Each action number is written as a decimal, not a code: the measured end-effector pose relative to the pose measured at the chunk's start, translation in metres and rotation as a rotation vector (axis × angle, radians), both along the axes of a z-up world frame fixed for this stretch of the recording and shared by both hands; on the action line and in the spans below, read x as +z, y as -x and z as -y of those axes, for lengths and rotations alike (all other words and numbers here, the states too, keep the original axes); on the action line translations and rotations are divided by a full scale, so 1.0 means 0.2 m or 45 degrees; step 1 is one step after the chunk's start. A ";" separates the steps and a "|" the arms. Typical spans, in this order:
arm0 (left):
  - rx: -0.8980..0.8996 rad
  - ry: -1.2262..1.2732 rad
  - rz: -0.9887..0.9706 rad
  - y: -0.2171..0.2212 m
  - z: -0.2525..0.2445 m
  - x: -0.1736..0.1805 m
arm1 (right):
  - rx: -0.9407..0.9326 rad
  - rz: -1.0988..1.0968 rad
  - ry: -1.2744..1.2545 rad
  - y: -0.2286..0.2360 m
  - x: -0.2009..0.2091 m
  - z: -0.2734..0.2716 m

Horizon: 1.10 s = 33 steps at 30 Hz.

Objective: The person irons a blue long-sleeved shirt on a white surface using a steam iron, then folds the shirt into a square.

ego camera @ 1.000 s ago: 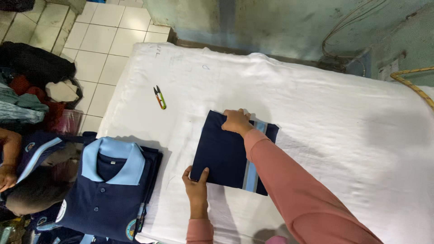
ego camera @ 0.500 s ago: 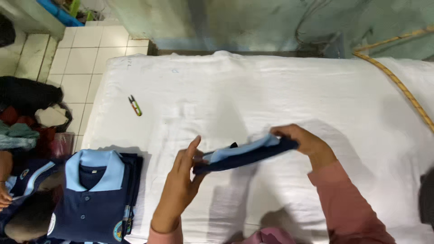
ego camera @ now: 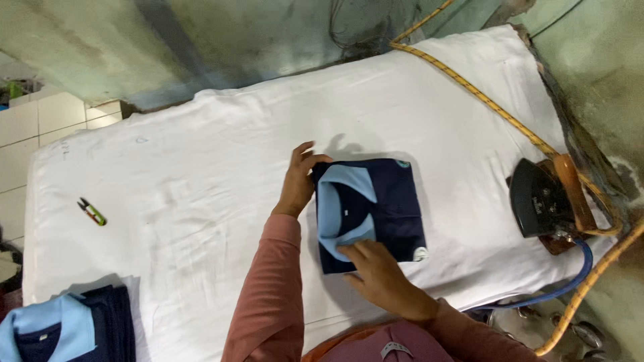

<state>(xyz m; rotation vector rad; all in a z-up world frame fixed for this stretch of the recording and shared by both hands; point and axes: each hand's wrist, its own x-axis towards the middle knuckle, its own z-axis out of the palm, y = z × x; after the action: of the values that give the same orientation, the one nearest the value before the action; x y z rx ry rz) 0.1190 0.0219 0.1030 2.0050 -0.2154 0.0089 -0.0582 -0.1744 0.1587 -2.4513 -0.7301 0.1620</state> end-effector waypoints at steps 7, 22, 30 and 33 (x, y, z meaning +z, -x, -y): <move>0.411 -0.412 -0.176 0.07 -0.30 -0.40 | -0.350 0.352 -0.182 -0.23 -0.44 0.32; 0.263 -1.022 -0.643 -0.15 0.11 -0.44 | -0.497 0.328 0.659 -0.32 -0.78 0.33; 0.526 -0.864 0.201 0.04 0.24 -0.28 | -0.876 0.307 0.034 -0.51 -0.66 0.52; 0.317 -0.979 0.329 0.24 0.43 -0.17 | -1.008 0.056 -0.200 -0.74 -0.79 0.73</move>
<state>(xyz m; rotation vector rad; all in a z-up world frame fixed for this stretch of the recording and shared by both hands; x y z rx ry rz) 0.0708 -0.0648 0.0694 2.7874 -0.1397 0.3990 0.0901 -0.3199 0.0004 -2.4023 0.2366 -0.2458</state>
